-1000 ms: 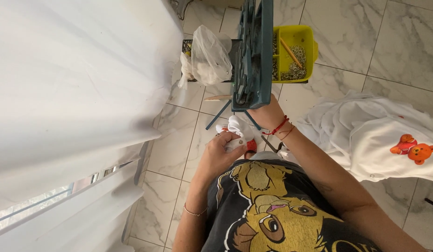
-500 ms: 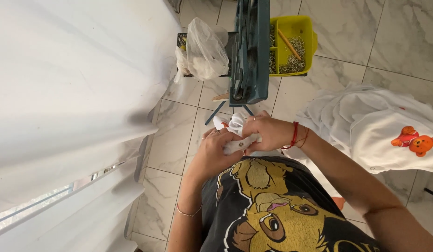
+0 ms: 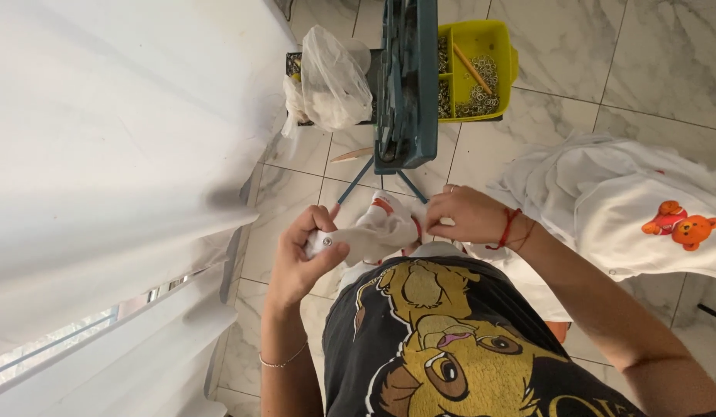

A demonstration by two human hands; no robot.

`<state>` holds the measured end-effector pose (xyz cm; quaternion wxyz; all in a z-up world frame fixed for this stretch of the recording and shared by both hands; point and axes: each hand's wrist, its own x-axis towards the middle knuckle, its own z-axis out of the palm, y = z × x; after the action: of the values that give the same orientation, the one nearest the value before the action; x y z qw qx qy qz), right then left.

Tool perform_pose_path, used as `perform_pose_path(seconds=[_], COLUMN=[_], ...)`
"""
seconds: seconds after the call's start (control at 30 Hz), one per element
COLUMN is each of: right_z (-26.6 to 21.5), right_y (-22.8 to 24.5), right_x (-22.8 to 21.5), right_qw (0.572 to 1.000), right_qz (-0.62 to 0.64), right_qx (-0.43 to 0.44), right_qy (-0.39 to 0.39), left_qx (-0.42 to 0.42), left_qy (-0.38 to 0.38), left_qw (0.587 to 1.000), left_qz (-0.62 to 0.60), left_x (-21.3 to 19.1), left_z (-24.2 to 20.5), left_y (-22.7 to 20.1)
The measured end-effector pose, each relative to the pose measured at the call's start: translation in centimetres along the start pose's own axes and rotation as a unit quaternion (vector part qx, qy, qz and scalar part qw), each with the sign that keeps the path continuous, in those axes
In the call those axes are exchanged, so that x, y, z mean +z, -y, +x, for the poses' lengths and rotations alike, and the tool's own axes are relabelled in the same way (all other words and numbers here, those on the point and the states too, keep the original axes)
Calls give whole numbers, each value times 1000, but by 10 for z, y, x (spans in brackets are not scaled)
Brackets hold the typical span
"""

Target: Attaching metal snap buttons to baby clothes using a manual hand-press machine.

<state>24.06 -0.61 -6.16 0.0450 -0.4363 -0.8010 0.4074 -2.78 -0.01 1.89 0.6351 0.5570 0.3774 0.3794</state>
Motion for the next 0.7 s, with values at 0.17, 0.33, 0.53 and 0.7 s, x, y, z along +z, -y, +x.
perform_pose_path(seconds=[0.17,0.33,0.53,0.7], right_z=[20,39,22,5], right_y=[64,65,46,56], right_x=[-21,1,-8,-27], right_qw=[982,951,986,974], right_qz=[178,300,135,221], right_qx=[-1,-75,-27,2], right_qy=[-70,-22,-94,-56], left_qx=[-9,16,1,-21], left_qy=[6,37,-52,-121], left_qw=[1000,999,995,984], left_qz=[4,8,-87,-127], left_x=[34,34,12,3], left_z=[7,11,-7,-11], left_y=[-21,-28,-2,2])
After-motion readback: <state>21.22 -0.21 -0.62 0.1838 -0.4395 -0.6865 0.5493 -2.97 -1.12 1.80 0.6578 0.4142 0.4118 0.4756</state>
